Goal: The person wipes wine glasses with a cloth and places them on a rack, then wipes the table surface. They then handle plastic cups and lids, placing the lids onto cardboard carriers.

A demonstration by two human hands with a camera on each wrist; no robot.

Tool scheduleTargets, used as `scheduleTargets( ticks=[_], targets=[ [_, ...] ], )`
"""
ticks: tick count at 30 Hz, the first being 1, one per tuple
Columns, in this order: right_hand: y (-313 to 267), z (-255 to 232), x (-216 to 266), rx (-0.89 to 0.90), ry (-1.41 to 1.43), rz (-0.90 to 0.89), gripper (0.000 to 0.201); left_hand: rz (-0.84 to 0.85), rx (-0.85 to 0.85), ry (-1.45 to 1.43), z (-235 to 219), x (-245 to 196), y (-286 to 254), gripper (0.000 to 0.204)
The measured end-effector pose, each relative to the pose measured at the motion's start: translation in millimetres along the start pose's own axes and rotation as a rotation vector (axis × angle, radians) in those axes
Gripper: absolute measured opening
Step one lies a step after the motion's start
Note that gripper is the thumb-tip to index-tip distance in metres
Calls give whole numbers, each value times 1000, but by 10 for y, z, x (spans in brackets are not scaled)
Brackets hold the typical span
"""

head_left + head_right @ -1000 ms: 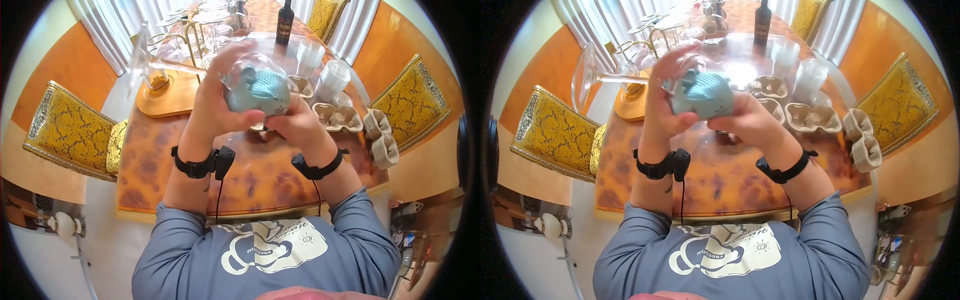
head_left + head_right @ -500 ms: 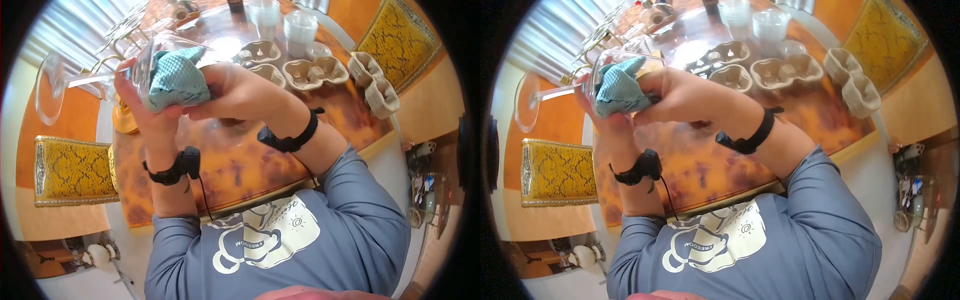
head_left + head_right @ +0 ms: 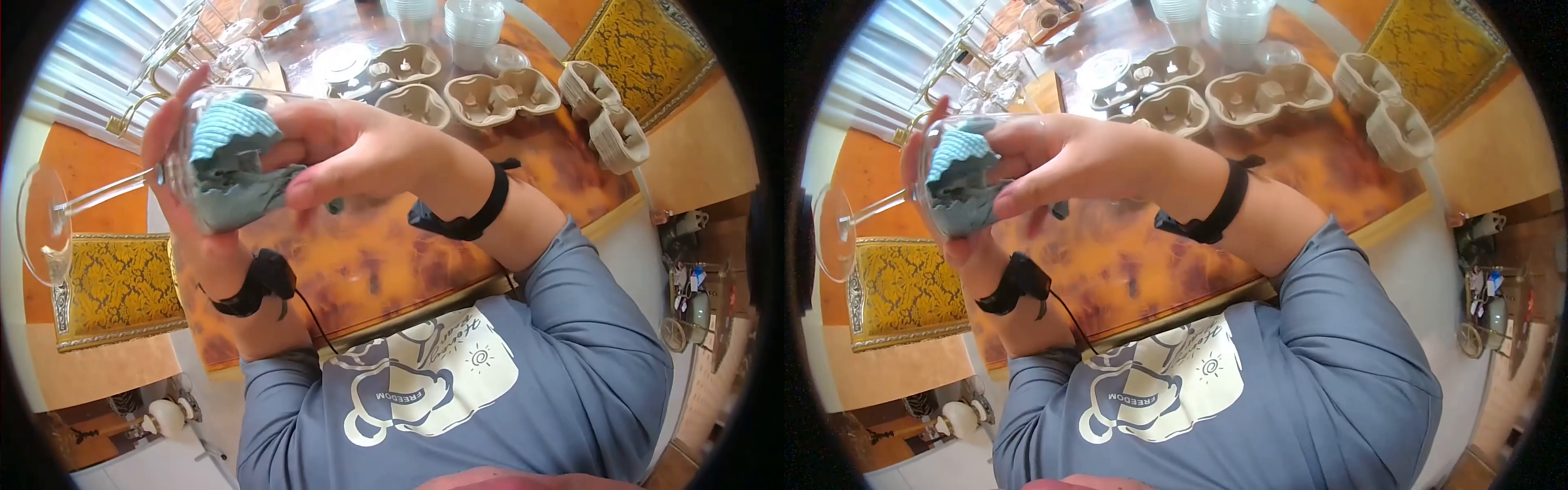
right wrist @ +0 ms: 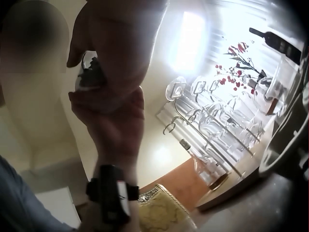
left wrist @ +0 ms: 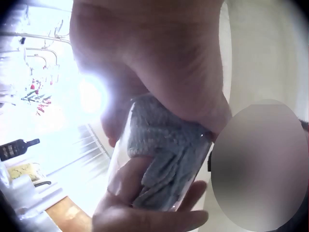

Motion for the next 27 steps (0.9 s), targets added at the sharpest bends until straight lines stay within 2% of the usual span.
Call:
scheduleTargets(
  ticks=[1, 2, 3, 4, 5, 6, 7, 9, 11, 13, 14, 15, 16, 17, 18, 19, 21, 22, 23, 25, 26, 27],
  targets=[
    [41, 11, 19, -32, -46, -117, 39, 0, 13, 23, 22, -51, 25, 121],
    [77, 22, 36, -71, -92, -233, 37, -159, 18, -98, -29, -16, 38, 116],
    [63, -6, 55, -79, -95, -229, 37, -234, 5, -298, -90, 58, 12, 111],
    [11, -9, 139, -227, -719, -431, 36, -317, -21, -491, -102, 101, 26, 107],
    [-45, 20, 166, -371, -1352, -611, 36, -321, -19, -507, -67, 104, 6, 107],
    [-36, -9, 110, -417, -1306, -719, 32, -428, -200, -375, -79, 98, -33, 107],
    [-30, -3, 112, -429, -1316, -703, 32, -535, -378, -237, -76, 79, -65, 108],
    [-56, 32, 178, -538, -1345, -870, 35, -577, -386, -261, -77, 118, -88, 111],
    [-9, -11, 141, -545, -1385, -810, 39, -480, -316, -312, -102, 132, -126, 112],
    [20, 17, 97, -436, -1253, -706, 42, -411, -226, -327, -158, 129, -135, 116],
    [-9, 76, 70, -405, -1199, -518, 38, -291, -96, -274, -158, 124, -90, 121],
    [-86, 107, 153, -398, -1199, -516, 38, -172, 36, -217, -139, 98, -64, 127],
    [-119, 87, 198, -312, -934, -178, 34, -92, -23, -69, -89, 56, -104, 136],
    [-127, 74, 152, -219, -653, 149, 31, -96, -26, -60, -29, 21, -108, 136],
    [-106, 12, 136, -221, -588, 61, 25, -53, -37, 36, 18, -33, -67, 134],
    [-66, -34, 101, -209, -584, 59, 25, -7, -47, 134, 62, -91, -11, 132],
    [-17, -26, 165, -256, -1074, -499, 21, -29, -44, 157, 121, -166, 46, 130],
    [-32, -25, 231, -463, -1455, -889, 17, -248, -193, -133, 81, -120, 2, 127],
    [-16, -33, 196, -448, -1436, -892, 17, -463, -344, -426, 66, -83, -60, 124],
    [34, -62, 72, -436, -1373, -684, 20, -467, -349, -207, 20, -33, -109, 114],
    [71, -59, 8, -350, -1110, -578, 20, -246, -200, -148, 0, -15, -89, 103],
    [43, -14, 25, -309, -1089, -582, 20, -141, -124, -92, -23, -42, -74, 98]
  ],
)
Point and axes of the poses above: each hand's wrist, its own y-axis towards the middle knuckle, its own z-axis out of the palm, x = y × z, the point moved 3 cm from there along y, towards the middle knuckle, and after that the axes turned 14 degrees about z, right-handed, at the moved point
